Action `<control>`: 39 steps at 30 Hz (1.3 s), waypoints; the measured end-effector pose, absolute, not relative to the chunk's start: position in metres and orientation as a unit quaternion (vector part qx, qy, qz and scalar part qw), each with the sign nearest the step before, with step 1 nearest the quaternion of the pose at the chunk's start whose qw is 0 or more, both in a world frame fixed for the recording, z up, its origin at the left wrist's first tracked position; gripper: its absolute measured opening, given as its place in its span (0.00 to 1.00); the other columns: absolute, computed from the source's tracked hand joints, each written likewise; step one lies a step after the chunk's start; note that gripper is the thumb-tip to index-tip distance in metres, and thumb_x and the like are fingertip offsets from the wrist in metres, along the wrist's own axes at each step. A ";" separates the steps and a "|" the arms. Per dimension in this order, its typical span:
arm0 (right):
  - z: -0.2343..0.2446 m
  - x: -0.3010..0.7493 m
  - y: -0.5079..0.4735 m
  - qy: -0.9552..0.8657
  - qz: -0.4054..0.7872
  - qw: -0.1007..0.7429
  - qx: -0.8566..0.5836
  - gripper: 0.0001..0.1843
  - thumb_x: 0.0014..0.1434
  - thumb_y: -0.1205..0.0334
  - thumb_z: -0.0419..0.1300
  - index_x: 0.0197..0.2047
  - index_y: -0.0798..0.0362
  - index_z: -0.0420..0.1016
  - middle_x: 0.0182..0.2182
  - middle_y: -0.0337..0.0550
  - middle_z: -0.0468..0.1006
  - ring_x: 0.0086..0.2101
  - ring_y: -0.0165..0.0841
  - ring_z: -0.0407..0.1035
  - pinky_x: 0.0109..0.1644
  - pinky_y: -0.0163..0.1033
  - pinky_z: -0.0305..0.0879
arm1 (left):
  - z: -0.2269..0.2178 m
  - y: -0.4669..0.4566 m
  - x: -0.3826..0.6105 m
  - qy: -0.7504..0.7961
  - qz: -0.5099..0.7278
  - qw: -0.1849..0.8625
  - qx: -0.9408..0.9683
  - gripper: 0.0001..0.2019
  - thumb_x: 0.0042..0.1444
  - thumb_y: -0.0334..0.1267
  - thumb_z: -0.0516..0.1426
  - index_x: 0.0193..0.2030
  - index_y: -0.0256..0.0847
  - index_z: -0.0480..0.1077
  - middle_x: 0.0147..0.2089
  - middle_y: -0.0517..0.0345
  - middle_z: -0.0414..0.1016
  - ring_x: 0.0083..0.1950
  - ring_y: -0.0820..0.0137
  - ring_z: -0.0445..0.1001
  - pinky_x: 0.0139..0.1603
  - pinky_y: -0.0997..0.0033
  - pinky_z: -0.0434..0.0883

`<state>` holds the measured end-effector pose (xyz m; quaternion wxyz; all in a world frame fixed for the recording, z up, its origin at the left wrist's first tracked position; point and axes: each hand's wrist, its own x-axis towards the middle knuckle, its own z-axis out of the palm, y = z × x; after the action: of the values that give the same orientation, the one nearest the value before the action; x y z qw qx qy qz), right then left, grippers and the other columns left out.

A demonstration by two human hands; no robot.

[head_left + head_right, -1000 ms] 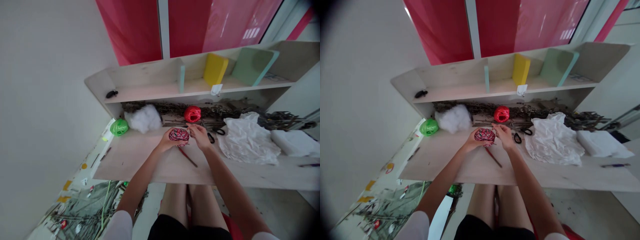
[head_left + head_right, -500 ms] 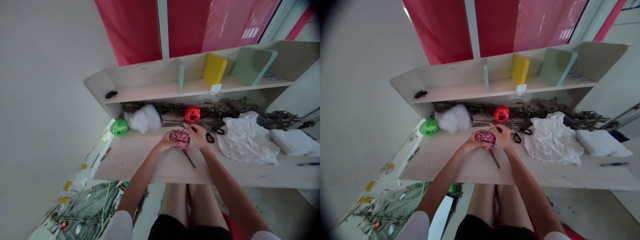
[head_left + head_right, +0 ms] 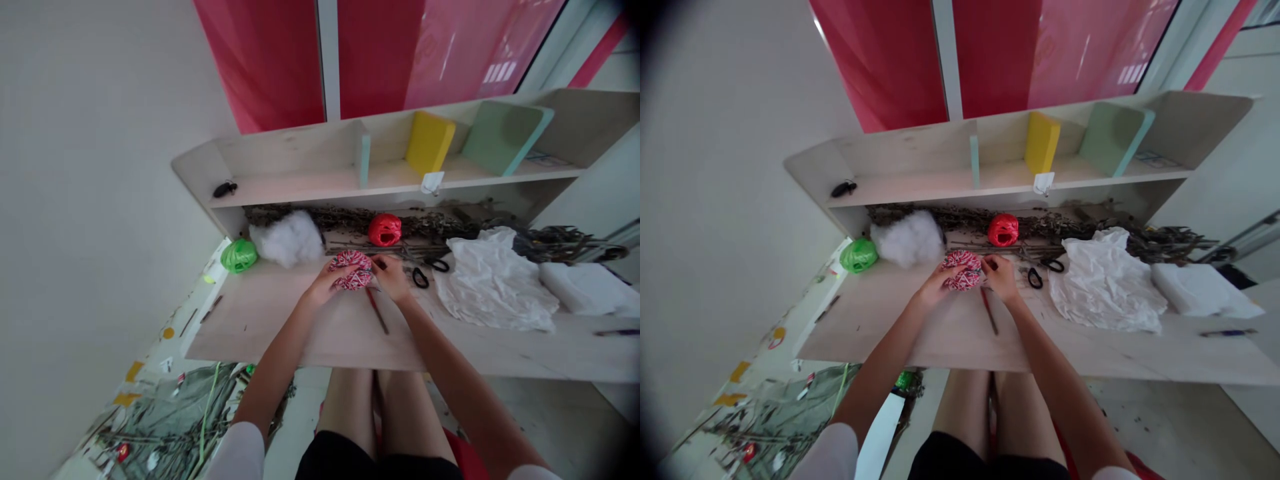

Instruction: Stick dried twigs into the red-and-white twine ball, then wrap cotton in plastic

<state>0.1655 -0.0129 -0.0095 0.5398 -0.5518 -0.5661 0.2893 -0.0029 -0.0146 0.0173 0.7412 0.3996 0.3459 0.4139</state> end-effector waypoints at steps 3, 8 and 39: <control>-0.010 0.162 -0.016 -0.590 0.286 0.529 -0.539 0.23 0.51 0.41 0.57 0.23 0.54 0.73 0.19 0.40 0.70 0.21 0.29 0.59 0.27 0.36 0.55 | 0.014 -0.006 -0.008 0.367 0.472 0.725 0.341 0.17 0.42 0.40 0.66 0.41 0.40 0.77 0.45 0.54 0.80 0.49 0.62 0.77 0.50 0.65 0.73; -0.010 0.153 -0.022 -0.629 0.293 0.496 -0.522 0.23 0.55 0.42 0.57 0.23 0.54 0.73 0.17 0.37 0.64 0.21 0.28 0.54 0.26 0.35 0.51 | 0.012 0.003 -0.014 0.354 0.550 0.708 0.267 0.15 0.49 0.43 0.62 0.44 0.44 0.75 0.48 0.57 0.78 0.55 0.62 0.74 0.56 0.61 0.71; -0.007 0.137 -0.034 -0.643 0.372 0.467 -0.479 0.19 0.53 0.46 0.59 0.22 0.53 0.68 0.17 0.35 0.64 0.21 0.27 0.55 0.26 0.35 0.52 | 0.004 0.005 0.001 0.464 0.641 0.513 0.334 0.27 0.37 0.48 0.69 0.43 0.39 0.69 0.44 0.52 0.77 0.44 0.67 0.76 0.47 0.67 0.72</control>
<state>0.1373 -0.0336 -0.0072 0.4672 -0.4789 -0.6433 0.3722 0.0009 0.0052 0.0044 0.5131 0.3336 0.4636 0.6407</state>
